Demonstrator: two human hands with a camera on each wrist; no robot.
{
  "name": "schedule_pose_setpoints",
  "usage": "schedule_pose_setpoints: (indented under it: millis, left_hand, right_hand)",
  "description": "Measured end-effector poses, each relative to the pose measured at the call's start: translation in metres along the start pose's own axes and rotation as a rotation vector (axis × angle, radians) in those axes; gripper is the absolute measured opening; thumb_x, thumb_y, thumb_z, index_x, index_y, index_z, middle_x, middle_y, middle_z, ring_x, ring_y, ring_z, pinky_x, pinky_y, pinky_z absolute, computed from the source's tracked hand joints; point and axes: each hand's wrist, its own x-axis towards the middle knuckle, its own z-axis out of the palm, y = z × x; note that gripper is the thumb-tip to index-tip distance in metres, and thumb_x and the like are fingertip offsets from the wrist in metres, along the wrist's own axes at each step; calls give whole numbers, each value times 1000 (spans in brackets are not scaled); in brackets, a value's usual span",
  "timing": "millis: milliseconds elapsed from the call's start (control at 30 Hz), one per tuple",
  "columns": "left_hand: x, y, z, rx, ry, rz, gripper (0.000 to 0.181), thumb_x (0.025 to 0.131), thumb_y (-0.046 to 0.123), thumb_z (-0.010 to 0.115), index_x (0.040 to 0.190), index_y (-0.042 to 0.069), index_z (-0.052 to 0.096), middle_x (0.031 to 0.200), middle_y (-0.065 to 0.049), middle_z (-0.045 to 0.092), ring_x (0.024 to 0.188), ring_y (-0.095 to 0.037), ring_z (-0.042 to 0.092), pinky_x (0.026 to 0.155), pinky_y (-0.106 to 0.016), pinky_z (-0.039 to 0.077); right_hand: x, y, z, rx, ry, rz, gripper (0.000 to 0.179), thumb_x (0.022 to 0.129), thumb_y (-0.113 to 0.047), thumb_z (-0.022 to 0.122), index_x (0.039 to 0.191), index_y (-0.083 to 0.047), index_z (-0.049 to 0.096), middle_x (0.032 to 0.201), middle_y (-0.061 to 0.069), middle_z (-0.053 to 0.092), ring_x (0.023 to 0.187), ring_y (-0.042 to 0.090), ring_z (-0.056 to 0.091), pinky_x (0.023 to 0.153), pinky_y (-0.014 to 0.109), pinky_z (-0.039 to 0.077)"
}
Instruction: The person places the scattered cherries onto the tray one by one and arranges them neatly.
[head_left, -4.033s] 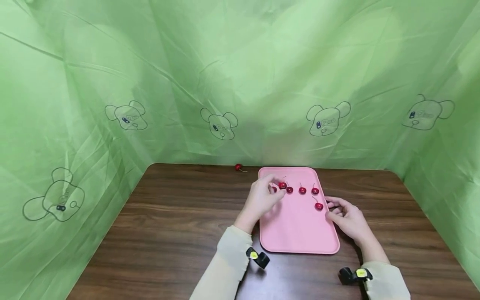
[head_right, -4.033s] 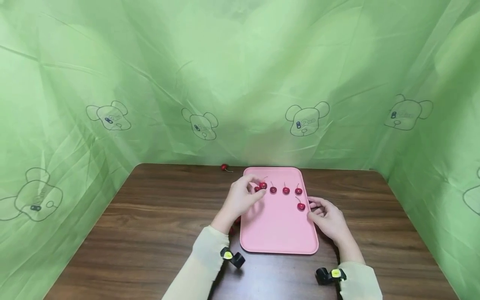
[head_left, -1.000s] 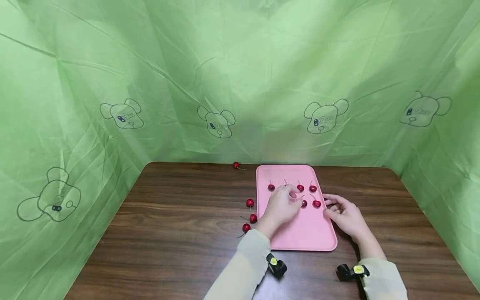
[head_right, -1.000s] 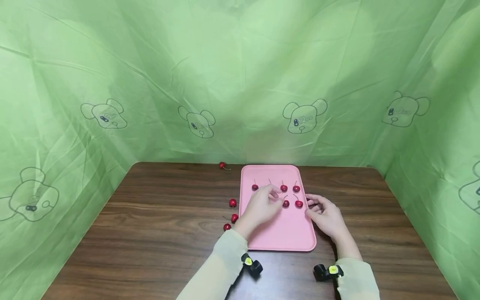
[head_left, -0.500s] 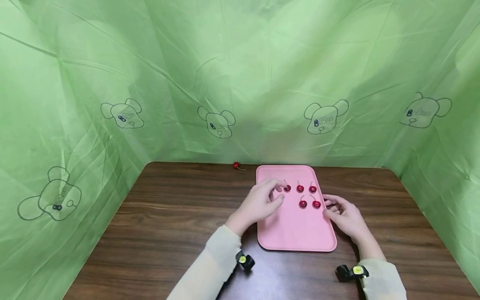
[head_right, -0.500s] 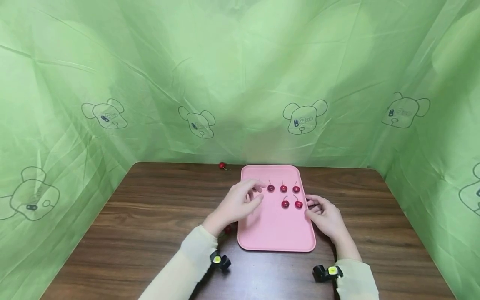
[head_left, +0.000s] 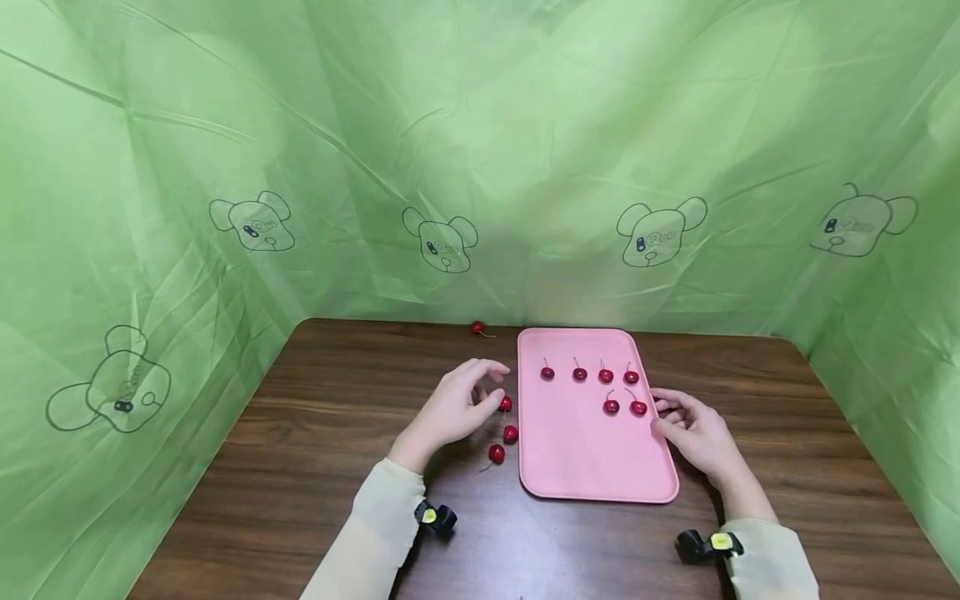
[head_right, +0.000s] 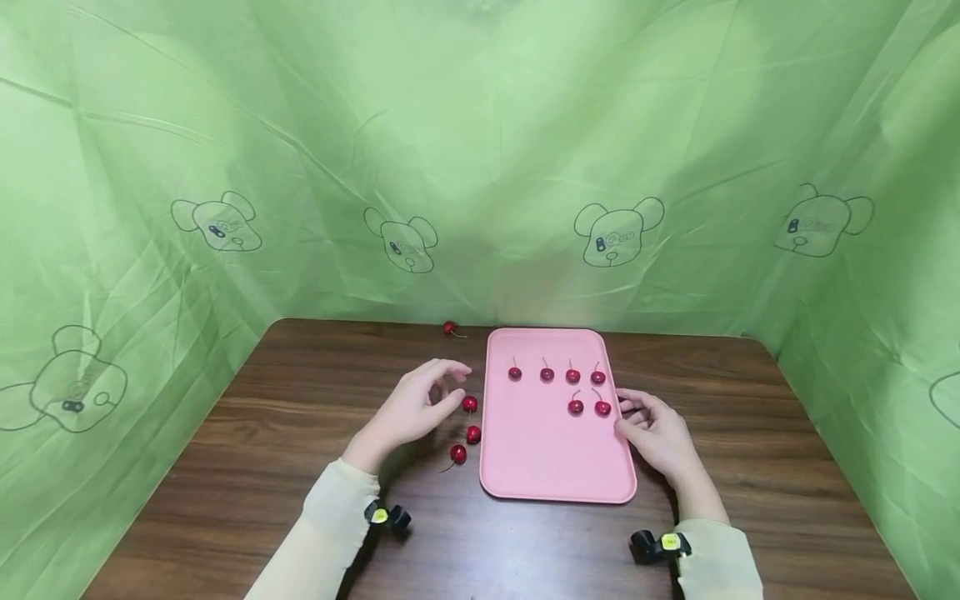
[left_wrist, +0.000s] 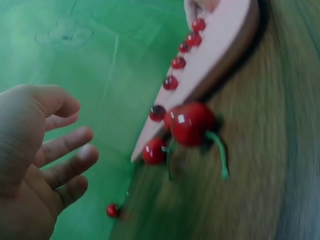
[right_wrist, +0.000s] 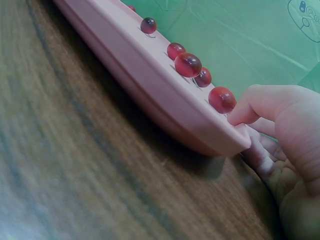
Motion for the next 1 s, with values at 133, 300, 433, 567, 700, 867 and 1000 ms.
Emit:
schedule_pose_setpoints:
  millis: [133, 300, 433, 567, 700, 867, 1000]
  left_hand:
    - [-3, -11, -1, 5, -13, -29, 34, 102, 15, 72, 136, 9, 69, 117, -4, 71, 82, -12, 63, 68, -28, 54]
    - [-1, -20, 3, -15, -32, -32, 35, 101, 13, 73, 135, 7, 70, 121, -9, 72, 84, -12, 64, 70, -29, 56]
    - [-1, -25, 10, -6, -76, -55, 36, 101, 14, 73, 136, 10, 70, 125, -4, 72, 88, -15, 66, 73, -29, 55]
    - [-2, -27, 15, 23, -129, -73, 36, 102, 16, 73, 138, 13, 70, 130, -2, 71, 91, -17, 66, 76, -30, 54]
    - [-3, -30, 17, 32, -162, -52, 36, 102, 14, 73, 138, 13, 70, 133, -3, 72, 92, -19, 66, 78, -32, 53]
    - [-4, -33, 19, 45, -193, -47, 36, 102, 14, 73, 138, 14, 71, 134, 0, 72, 96, -18, 64, 86, -34, 52]
    - [-4, -34, 20, 65, -205, -35, 33, 101, 14, 73, 134, 16, 73, 129, 2, 74, 96, -16, 62, 90, -36, 50]
  right_hand:
    - [1, 0, -1, 1, 3, -2, 50, 95, -3, 78, 144, 2, 66, 118, 20, 71, 86, 6, 66, 72, 20, 54]
    - [1, -1, -2, -15, 6, 8, 50, 96, -4, 78, 144, 1, 65, 118, 20, 70, 85, 6, 65, 71, 20, 53]
    - [0, -2, -2, -7, -4, 22, 51, 96, -5, 78, 145, 1, 65, 119, 20, 70, 86, 7, 66, 72, 20, 54]
    - [1, -4, 0, 0, -11, 33, 51, 96, -5, 77, 145, 2, 64, 120, 21, 70, 87, 8, 66, 73, 20, 54]
    - [1, -4, 0, -3, -7, 28, 51, 96, -4, 78, 145, 2, 65, 119, 21, 70, 87, 8, 66, 73, 20, 54]
    - [2, -4, 0, 0, 2, 17, 51, 95, -3, 77, 144, 2, 65, 118, 21, 70, 86, 7, 66, 72, 20, 54]
    - [1, -3, 0, -7, 6, 9, 50, 95, -3, 77, 143, 2, 65, 118, 21, 70, 86, 7, 66, 72, 20, 54]
